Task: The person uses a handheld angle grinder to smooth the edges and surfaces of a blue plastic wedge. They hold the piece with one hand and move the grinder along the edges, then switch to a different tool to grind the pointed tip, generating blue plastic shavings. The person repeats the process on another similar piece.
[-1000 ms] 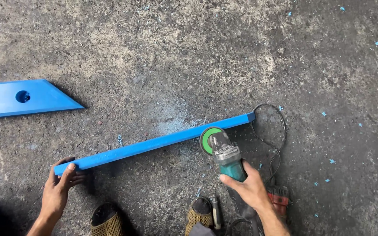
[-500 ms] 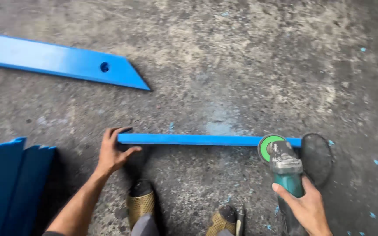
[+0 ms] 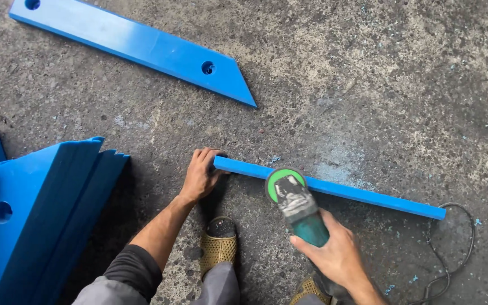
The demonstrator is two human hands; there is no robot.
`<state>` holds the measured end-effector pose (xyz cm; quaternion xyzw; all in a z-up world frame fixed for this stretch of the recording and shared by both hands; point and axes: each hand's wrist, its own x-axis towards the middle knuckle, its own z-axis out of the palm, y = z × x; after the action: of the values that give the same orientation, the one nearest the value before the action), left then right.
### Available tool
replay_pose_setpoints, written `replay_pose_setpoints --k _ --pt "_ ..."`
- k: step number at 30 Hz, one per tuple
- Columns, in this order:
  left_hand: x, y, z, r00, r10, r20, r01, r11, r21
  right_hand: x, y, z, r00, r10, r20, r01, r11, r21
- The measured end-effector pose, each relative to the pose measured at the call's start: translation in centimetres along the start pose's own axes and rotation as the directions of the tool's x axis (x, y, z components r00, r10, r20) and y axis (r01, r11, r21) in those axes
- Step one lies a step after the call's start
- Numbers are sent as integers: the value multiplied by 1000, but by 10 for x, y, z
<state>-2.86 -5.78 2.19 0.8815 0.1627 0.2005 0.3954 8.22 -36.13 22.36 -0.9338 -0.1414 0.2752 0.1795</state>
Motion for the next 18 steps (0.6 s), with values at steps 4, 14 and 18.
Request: replay_pose_setpoints --k 4,14,18 --pt "-2 -1 1 1000 -12 11 12 1000 -23 4 -8 8 997 5 82 -8 999 37" --pt "-1 3 -8 1000 -24 21 23 999 23 11 36 -11 991 88 -103 -89 996 -1" --pt "-4 5 -8 1000 2 -3 -2 994 113 24 -17 8 999 -47 -21 45 997 -64"
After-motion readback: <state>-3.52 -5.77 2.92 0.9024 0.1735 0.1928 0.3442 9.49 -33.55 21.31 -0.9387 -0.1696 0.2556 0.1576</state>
